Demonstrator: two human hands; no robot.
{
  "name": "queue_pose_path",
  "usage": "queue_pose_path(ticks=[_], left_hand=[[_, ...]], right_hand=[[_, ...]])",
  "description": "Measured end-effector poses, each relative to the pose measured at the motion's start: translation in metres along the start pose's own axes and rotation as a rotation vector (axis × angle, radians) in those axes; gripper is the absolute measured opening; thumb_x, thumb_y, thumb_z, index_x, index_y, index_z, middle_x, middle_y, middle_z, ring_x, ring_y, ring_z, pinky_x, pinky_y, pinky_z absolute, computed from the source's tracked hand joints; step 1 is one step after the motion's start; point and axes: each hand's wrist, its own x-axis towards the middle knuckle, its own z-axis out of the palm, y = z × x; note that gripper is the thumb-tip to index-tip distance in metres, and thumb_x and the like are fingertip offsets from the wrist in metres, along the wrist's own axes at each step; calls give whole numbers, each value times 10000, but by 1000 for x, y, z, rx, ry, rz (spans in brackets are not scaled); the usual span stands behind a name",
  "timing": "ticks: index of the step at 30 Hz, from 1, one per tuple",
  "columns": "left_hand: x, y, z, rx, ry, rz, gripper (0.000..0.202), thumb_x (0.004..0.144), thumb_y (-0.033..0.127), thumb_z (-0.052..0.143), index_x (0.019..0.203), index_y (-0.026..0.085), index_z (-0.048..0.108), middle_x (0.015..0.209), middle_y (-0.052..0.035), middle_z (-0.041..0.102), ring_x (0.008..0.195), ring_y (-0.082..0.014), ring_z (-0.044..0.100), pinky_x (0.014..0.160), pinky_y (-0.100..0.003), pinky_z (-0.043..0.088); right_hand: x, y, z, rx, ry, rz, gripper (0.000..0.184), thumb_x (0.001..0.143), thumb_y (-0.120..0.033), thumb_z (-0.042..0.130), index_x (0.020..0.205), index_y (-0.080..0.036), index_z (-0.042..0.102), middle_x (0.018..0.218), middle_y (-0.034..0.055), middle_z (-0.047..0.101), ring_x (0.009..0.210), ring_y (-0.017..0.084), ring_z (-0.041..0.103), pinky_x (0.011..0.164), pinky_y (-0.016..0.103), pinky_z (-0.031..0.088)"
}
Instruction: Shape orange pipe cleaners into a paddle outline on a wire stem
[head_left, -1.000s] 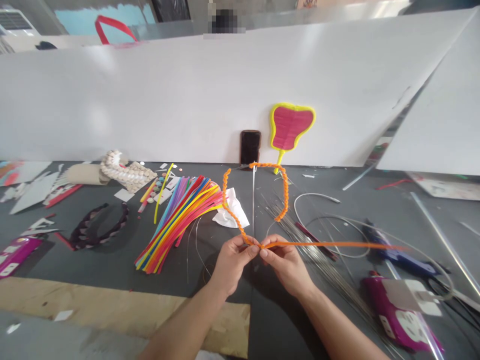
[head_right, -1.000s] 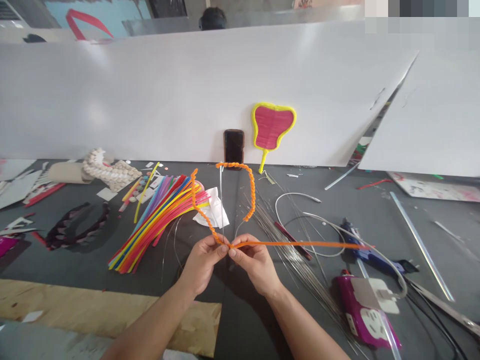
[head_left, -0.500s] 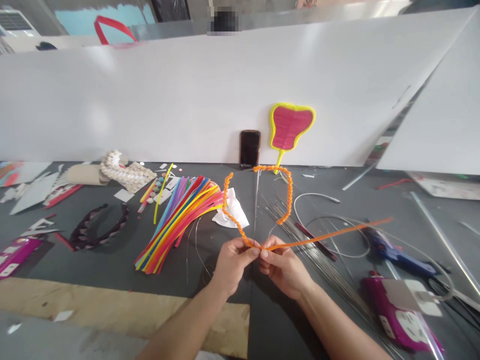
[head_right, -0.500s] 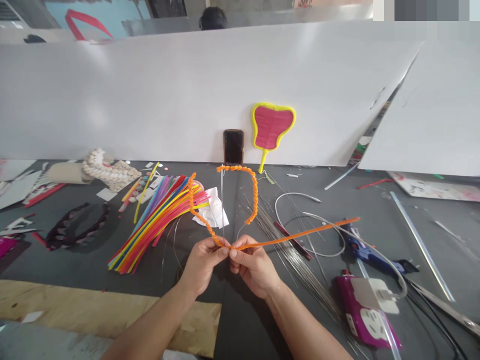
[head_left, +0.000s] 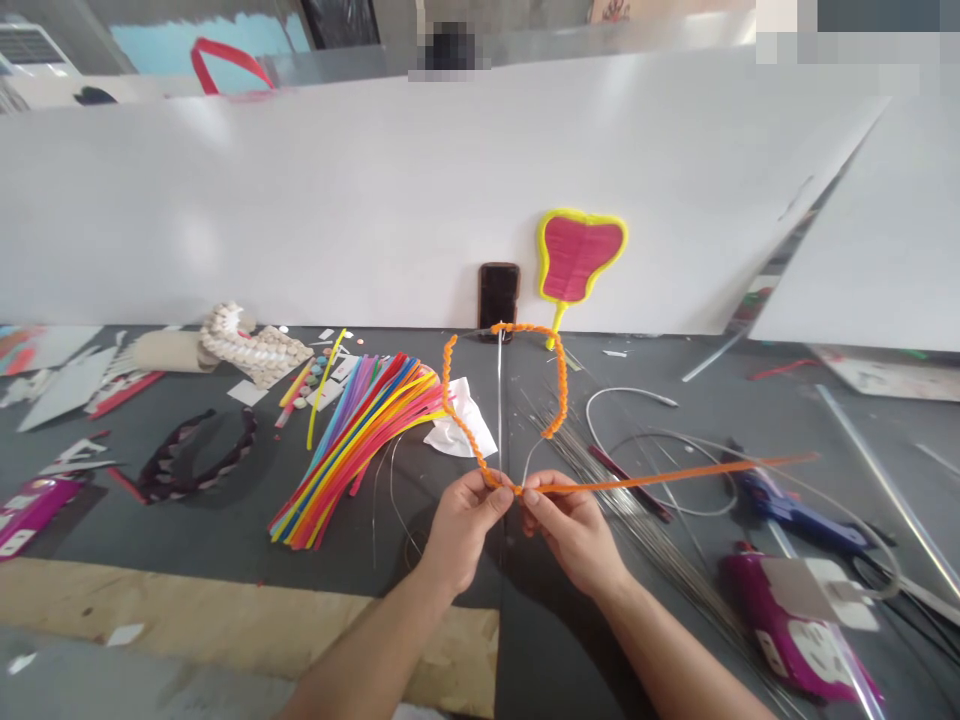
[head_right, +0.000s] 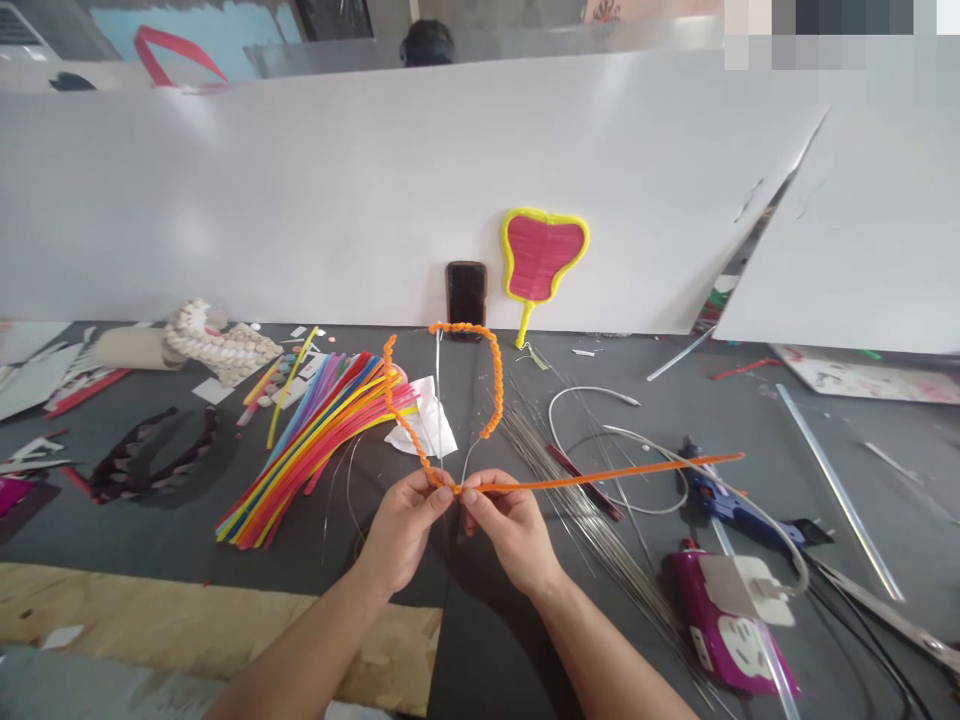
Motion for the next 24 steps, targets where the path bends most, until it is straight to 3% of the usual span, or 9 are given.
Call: queue_pose_path(ticks=[10, 14, 18, 24], left_hand=[[2, -3, -1, 64, 70, 11, 192, 713, 303, 697, 736, 148, 586, 651, 18, 545, 598, -115, 512, 591, -259, 454], [3, -4, -2, 170, 139, 79, 194, 748, 330, 664, 780, 155, 589, 707, 10, 549, 683, -112, 494, 658, -227, 416], [2, -4, -3, 265, 162, 120, 212, 775, 361, 629, 830, 161, 583, 757, -7, 569, 741, -133, 507, 719, -244, 407], [2, -3, -1, 281, 177, 132, 226, 768, 380, 629, 831, 169, 578, 785, -13, 603, 744, -139, 532, 730, -252, 409]], right_hand=[[-2, -2, 2, -278, 3, -17, 208, 787, -376, 638, 784, -174, 592, 580, -34, 521, 524, 93, 489, 520, 218, 417], [-4, -2, 3, -436, 49, -190, 150, 807, -334, 614, 801, -184, 623, 661, -1, 569, 555, 109, 522, 516, 225, 434], [-4, -6, -2, -710, 26, -442, 91, 835, -244, 574, 871, -215, 652, 791, 40, 645, 688, 153, 606, 616, 260, 488], [-1, -12, -9, -970, -5, -672, 115, 858, -182, 534, 866, -238, 633, 755, 36, 669, 665, 161, 624, 626, 276, 513]])
